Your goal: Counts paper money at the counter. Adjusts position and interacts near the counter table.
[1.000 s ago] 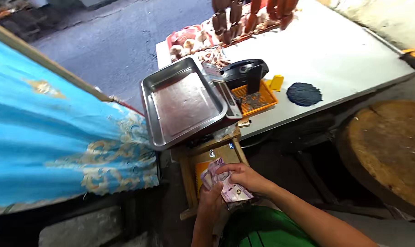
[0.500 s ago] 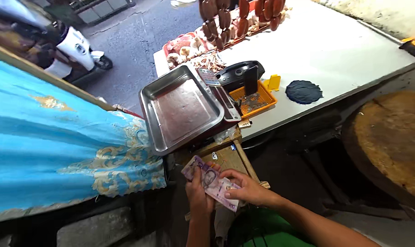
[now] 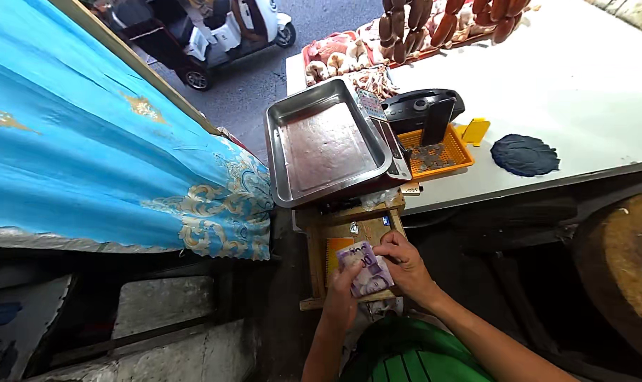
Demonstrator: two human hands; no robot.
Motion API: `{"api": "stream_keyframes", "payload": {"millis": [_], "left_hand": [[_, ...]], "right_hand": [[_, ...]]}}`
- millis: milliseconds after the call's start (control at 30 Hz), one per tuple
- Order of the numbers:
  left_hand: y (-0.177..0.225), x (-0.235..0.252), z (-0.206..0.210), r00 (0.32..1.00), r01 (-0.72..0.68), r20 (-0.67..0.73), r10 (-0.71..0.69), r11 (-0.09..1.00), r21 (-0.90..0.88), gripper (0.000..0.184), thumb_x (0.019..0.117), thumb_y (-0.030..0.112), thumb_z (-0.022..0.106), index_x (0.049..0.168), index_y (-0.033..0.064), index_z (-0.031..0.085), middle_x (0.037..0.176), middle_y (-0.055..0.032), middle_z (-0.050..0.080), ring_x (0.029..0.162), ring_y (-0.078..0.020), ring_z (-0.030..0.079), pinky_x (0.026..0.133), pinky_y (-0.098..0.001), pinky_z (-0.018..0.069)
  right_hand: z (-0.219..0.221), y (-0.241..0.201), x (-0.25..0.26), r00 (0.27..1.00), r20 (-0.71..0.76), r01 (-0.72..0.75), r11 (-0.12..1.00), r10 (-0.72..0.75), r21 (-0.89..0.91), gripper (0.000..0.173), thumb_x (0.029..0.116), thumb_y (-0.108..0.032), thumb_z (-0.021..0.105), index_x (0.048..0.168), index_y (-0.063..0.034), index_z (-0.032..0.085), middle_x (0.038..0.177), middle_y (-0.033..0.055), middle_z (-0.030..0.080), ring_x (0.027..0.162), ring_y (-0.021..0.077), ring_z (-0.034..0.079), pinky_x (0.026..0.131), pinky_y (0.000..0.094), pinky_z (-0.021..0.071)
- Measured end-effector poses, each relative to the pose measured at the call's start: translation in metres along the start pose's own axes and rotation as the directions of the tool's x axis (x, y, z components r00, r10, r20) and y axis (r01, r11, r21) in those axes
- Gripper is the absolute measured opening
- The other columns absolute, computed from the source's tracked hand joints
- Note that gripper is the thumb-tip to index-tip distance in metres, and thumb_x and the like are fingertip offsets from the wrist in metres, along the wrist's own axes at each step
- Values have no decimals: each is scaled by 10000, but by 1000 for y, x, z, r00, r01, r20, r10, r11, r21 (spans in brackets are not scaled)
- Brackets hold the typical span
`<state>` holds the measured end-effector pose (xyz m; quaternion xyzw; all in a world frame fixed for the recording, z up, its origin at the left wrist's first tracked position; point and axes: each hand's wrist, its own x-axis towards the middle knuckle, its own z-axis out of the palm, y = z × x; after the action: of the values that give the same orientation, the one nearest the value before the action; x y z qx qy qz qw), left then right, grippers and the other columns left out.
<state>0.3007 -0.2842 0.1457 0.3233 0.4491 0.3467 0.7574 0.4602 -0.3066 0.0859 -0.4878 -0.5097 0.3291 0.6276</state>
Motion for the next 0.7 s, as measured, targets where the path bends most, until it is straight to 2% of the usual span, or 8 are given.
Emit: {"api": "stream_keyframes", "payload": {"millis": [133, 233, 333, 400, 500, 600, 633, 700], "left_hand": [[-15, 5, -2, 986, -152, -59, 156, 986, 69, 438, 956, 85, 579, 1356, -39, 450, 1137, -116, 680, 991, -163, 704, 882, -350, 604], [-19, 10, -8, 927, -358, -21, 374, 900, 249, 639, 915, 51, 629, 1484, -45, 354, 1313, -143, 599, 1114, -143, 659, 935, -310, 579], [-19, 8, -10, 896, -430, 51, 442, 832, 352, 545, 939, 16, 614, 1438, -74, 415, 1244, -141, 650, 1053, -135, 692, 901, -305, 605], [-21, 6, -8, 897, -418, 35, 440, 821, 389, 452, 927, 21, 651, 1340, -77, 494, 1123, -114, 693, 961, -118, 712, 847, -296, 619], [-20, 4, -6, 935, -341, -1, 355, 899, 276, 525, 947, 78, 632, 1407, -62, 422, 1156, -130, 685, 981, -139, 711, 861, -312, 615], [-16, 0, -15, 996, -51, 79, 47, 998, 49, 724, 940, 255, 610, 1541, 21, 282, 1269, -155, 642, 1046, -231, 704, 882, -415, 612], [-15, -2, -20, 989, 29, 144, -28, 1000, -2, 689, 943, 251, 613, 1506, -12, 316, 1252, -192, 656, 1041, -295, 719, 877, -474, 624], [-14, -4, -24, 970, 99, 226, -95, 995, -3, 385, 993, 152, 529, 1298, -83, 508, 1152, -225, 716, 994, -342, 746, 874, -498, 628]], "right_hand": [[-1, -1, 3, 998, 60, 6, 999, -8, 34, 190, 901, -10, 644, 983, -83, 798, 924, 7, 575, 877, -12, 547, 771, 107, 482], [-6, -7, 1, 980, 161, -146, 970, 116, 194, 235, 966, -8, 575, 1082, -50, 775, 1007, 6, 664, 933, 24, 617, 827, 177, 542], [-10, -23, 2, 899, 289, -424, 820, 330, 383, 401, 1019, -153, 451, 1363, 20, 560, 1158, 69, 699, 975, 120, 696, 848, 303, 600], [-13, -32, 3, 876, 324, -452, 841, 356, 299, 544, 998, -252, 597, 1461, 4, 469, 1208, 71, 688, 1008, 123, 697, 875, 300, 599], [-9, -37, 3, 882, 333, -410, 891, 333, 194, 513, 941, -56, 670, 1431, 2, 531, 1267, 73, 688, 1025, 101, 709, 903, 270, 606], [-9, -37, 4, 909, 251, -379, 910, 333, 165, 399, 969, -48, 624, 1365, -10, 600, 1175, 45, 730, 971, 78, 722, 875, 243, 608], [-10, -35, 4, 918, 222, -367, 916, 329, 159, 363, 978, -61, 616, 1338, -12, 622, 1130, 38, 743, 943, 72, 724, 857, 235, 609], [-12, -32, 3, 931, 195, -337, 932, 308, 135, 321, 979, -74, 618, 1293, -26, 659, 1074, 22, 752, 902, 58, 718, 827, 216, 602]]}}
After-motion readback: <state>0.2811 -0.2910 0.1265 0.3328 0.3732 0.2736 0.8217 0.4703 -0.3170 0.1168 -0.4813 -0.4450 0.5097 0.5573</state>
